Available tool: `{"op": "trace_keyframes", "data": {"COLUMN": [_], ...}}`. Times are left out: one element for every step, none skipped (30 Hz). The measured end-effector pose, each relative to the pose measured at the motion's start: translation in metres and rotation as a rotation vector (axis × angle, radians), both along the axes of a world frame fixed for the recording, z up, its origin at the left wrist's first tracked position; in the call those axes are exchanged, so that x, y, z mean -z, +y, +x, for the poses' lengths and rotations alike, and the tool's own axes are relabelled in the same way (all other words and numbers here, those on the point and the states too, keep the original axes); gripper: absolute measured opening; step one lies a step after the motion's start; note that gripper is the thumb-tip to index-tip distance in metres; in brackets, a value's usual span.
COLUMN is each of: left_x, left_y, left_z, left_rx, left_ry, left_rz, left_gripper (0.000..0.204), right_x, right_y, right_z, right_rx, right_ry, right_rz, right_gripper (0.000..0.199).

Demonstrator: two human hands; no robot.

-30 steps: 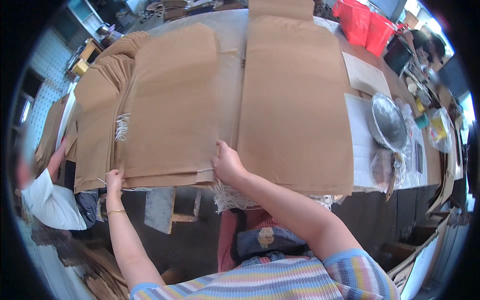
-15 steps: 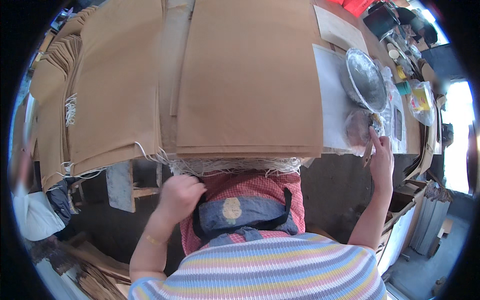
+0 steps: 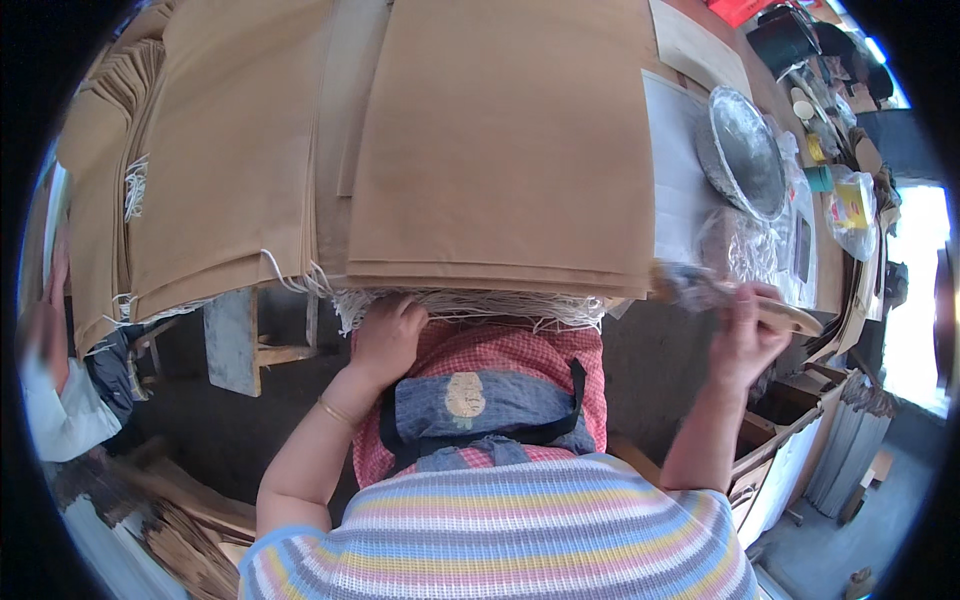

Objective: The person repeatedly applies paste to the edge of a large brown paper sheet using a brush, then presses a thin string along the edge to adhere it. The person continues this process across multiple sheets, stacking them as they work.

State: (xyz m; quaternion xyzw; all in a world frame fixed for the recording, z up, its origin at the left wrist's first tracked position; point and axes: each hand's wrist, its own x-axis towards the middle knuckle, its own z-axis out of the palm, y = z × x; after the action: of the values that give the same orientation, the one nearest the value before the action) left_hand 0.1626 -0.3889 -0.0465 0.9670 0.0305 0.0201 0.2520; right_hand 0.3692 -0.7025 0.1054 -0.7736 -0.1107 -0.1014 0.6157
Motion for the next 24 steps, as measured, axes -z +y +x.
{"op": "trace_keyframes", "data": {"left_x": [-0.009,-0.02,-0.031,-0.045,-0.06,-0.072,-0.08,-0.087,-0.094,-0.095,-0.091,-0.084,-0.08,-0.08,-0.082,-0.084,-0.085,-0.083,-0.082,-0.081,-0.081,-0.081,-0.081,-0.082], "left_y": [-0.002,-0.005,-0.007,-0.007,-0.004,-0.001,0.003,0.006,0.009,0.011,0.013,0.015,0.015,0.013,0.01,0.008,0.008,0.009,0.01,0.009,0.009,0.009,0.009,0.008], "left_z": [-0.002,-0.006,-0.009,-0.011,-0.012,-0.014,-0.013,-0.009,0.0,0.008,0.016,0.024,0.028,0.03,0.032,0.034,0.036,0.035,0.034,0.034,0.033,0.033,0.034,0.034], "left_rx": [-0.034,-0.076,-0.114,-0.108,-0.103,-0.101,-0.111,-0.121,-0.129,-0.136,-0.123,-0.109,-0.093,-0.097,-0.1,-0.102,-0.101,-0.1,-0.099,-0.092,-0.088,-0.083,-0.091,-0.088], "left_ry": [0.006,0.015,0.02,0.0,-0.018,-0.035,-0.09,-0.141,-0.196,-0.25,-0.18,-0.108,-0.035,-0.008,0.018,0.043,0.05,0.06,0.071,0.067,0.066,0.065,0.064,0.066], "left_rz": [-0.124,-0.252,-0.385,-0.257,-0.123,0.015,0.113,0.151,0.187,0.223,0.247,0.272,0.297,0.327,0.356,0.386,0.38,0.374,0.368,0.368,0.372,0.377,0.369,0.368], "left_gripper": [0.005,0.003,0.004,0.004,0.004,0.004,0.009,0.01,0.011,0.013,0.014,0.015,0.016,0.016,0.016,0.016,0.016,0.017,0.017,0.018,0.018,0.019,0.02,0.02], "right_x": [0.006,0.005,0.007,0.012,0.012,0.014,0.016,0.021,0.025,0.028,0.036,0.048,0.054,0.054,0.051,0.047,0.046,0.045,0.042,0.043,0.041,0.04,0.042,0.044], "right_y": [0.027,0.057,0.082,0.103,0.127,0.147,0.166,0.183,0.197,0.205,0.208,0.21,0.211,0.204,0.19,0.175,0.156,0.137,0.125,0.106,0.094,0.083,0.078,0.076], "right_z": [-0.01,-0.021,-0.027,-0.03,-0.035,-0.037,-0.036,-0.038,-0.039,-0.038,-0.034,-0.03,-0.029,-0.026,-0.019,-0.012,-0.004,0.003,0.007,0.015,0.021,0.026,0.031,0.036], "right_rx": [-0.01,-0.104,-0.191,-0.3,-0.313,-0.385,-0.43,-0.456,-0.479,-0.5,-0.468,-0.437,-0.404,-0.358,-0.309,-0.258,-0.22,-0.184,-0.138,-0.092,-0.063,-0.035,-0.026,-0.018], "right_ry": [0.033,0.112,0.139,0.154,0.194,0.238,0.13,0.127,0.121,0.114,0.069,0.026,-0.018,0.005,0.026,0.049,-0.003,-0.051,-0.027,-0.064,-0.031,0.003,-0.041,-0.084], "right_rz": [0.098,0.078,0.0,0.012,0.014,0.061,-0.003,-0.029,-0.057,-0.086,-0.141,-0.192,-0.243,-0.338,-0.434,-0.528,-0.562,-0.595,-0.558,-0.627,-0.674,-0.72,-0.764,-0.809], "right_gripper": [0.006,0.008,0.01,0.01,0.009,0.009,0.01,0.012,0.014,0.017,0.019,0.021,0.023,0.024,0.025,0.026,0.027,0.028,0.029,0.03,0.03,0.031,0.031,0.032]}}
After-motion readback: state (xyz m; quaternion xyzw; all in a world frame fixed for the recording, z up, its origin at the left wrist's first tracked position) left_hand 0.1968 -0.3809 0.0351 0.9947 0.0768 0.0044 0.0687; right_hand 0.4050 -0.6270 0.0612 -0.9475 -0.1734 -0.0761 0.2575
